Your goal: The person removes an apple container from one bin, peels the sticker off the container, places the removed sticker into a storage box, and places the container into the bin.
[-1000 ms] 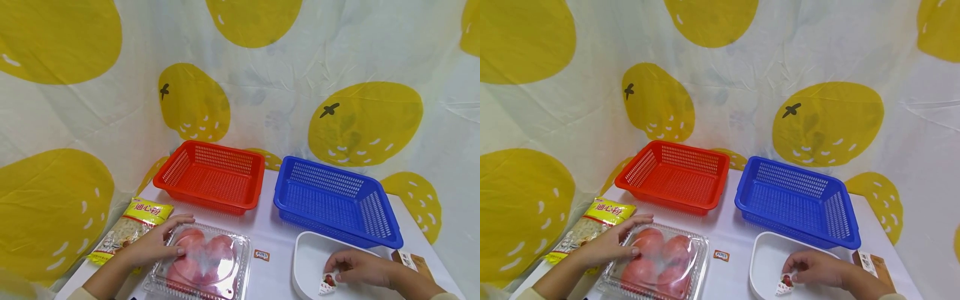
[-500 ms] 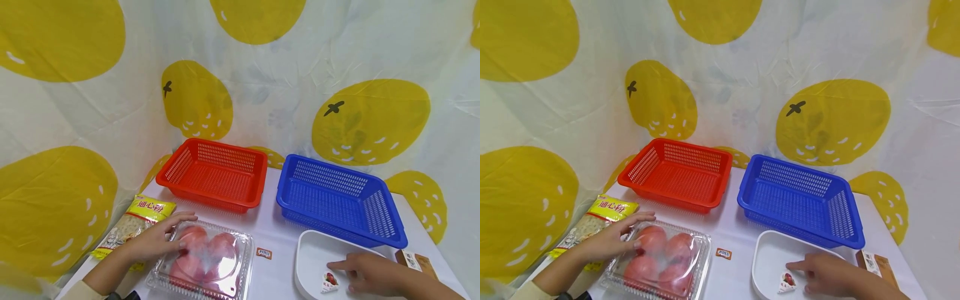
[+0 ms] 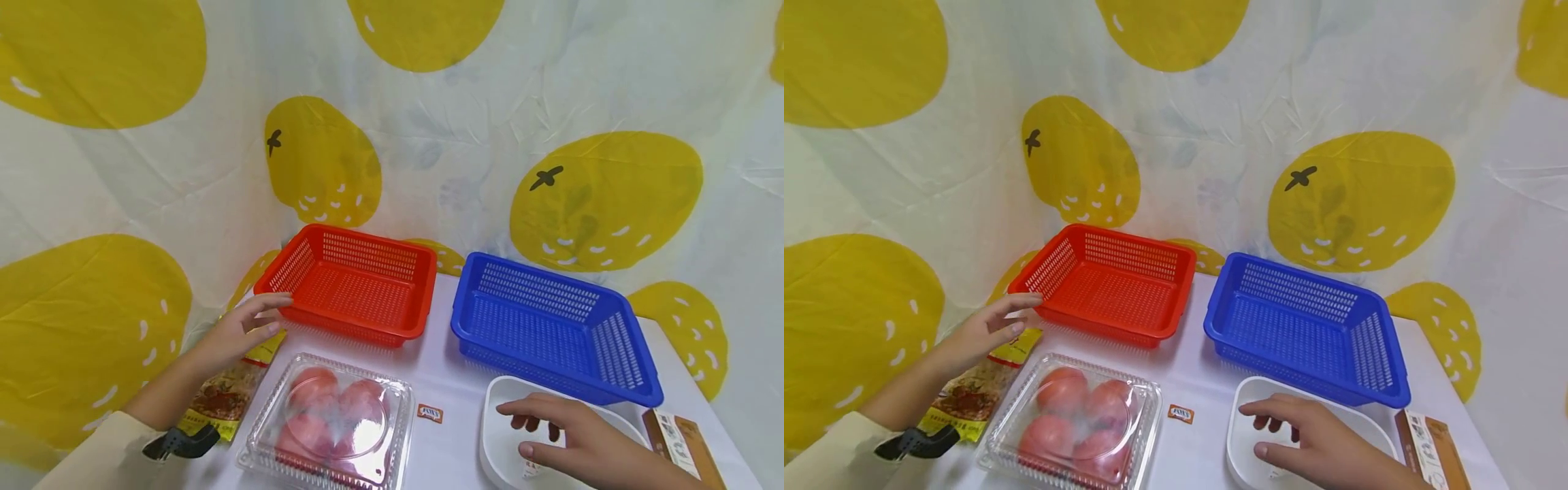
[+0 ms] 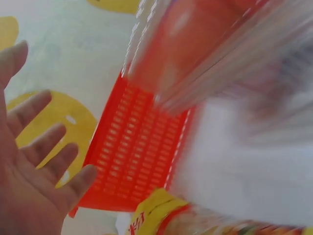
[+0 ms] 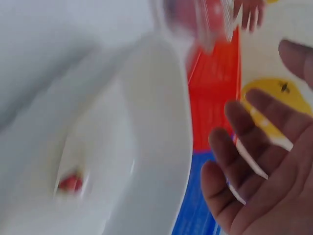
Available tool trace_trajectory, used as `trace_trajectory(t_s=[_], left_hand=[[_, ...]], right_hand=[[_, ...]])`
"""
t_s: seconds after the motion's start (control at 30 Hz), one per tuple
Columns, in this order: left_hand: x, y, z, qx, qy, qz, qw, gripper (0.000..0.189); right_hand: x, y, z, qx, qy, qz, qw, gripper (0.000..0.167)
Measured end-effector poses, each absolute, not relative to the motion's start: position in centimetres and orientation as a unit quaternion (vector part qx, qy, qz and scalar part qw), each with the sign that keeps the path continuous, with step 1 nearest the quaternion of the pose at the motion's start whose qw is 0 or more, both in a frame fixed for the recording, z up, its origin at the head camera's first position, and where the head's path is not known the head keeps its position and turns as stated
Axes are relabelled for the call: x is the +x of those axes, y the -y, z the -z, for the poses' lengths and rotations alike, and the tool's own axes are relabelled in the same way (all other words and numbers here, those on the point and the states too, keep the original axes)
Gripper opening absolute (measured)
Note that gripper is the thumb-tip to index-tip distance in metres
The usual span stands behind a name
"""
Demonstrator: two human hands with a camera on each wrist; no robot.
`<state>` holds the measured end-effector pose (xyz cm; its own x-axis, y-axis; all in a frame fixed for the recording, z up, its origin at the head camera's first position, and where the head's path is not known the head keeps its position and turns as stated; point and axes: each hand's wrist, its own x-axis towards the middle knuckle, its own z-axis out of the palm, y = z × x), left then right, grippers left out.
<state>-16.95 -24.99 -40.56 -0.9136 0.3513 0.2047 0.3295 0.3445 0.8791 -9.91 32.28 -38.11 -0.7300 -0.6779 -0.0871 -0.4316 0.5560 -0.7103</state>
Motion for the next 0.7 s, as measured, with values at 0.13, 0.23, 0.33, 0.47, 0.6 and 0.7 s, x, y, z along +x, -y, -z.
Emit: trace_trajectory(t_s=[0.13,0.23,0.33,0.47,0.6,0.7], left_hand=[[-18.2,25.5,40.5,0.171,-0.818,-0.548,-0.016,0.047],[-19.2,26.0,40.6,0.137,-0.827,-0.544,-0.040,0.051],[-20.2,26.6,40.8,0.084,-0.840,-0.532,-0.062,0.055],[-21.4,27.3,41.1,0.017,-0.846,-0.528,-0.067,0.062],[-22.5,27.9,41.8,-0.001,-0.840,-0.540,-0.054,0.065],[-23.2,28.2,42.7,0.002,-0.824,-0.566,-0.037,0.066]], right_hand=[[-9.4,-29.2,37.7,-0.281,-0.873,0.356,0.178,0.043],[-9.0,-26.8,38.1,-0.253,-0.870,0.386,0.172,0.045],[-8.4,-24.3,38.6,-0.214,-0.861,0.428,0.173,0.050],[-7.8,-21.1,39.9,-0.173,-0.828,0.506,0.169,0.060],[-7.5,-18.1,41.5,-0.141,-0.788,0.577,0.164,0.068],[-7.5,-16.3,42.6,-0.119,-0.771,0.608,0.147,0.072]])
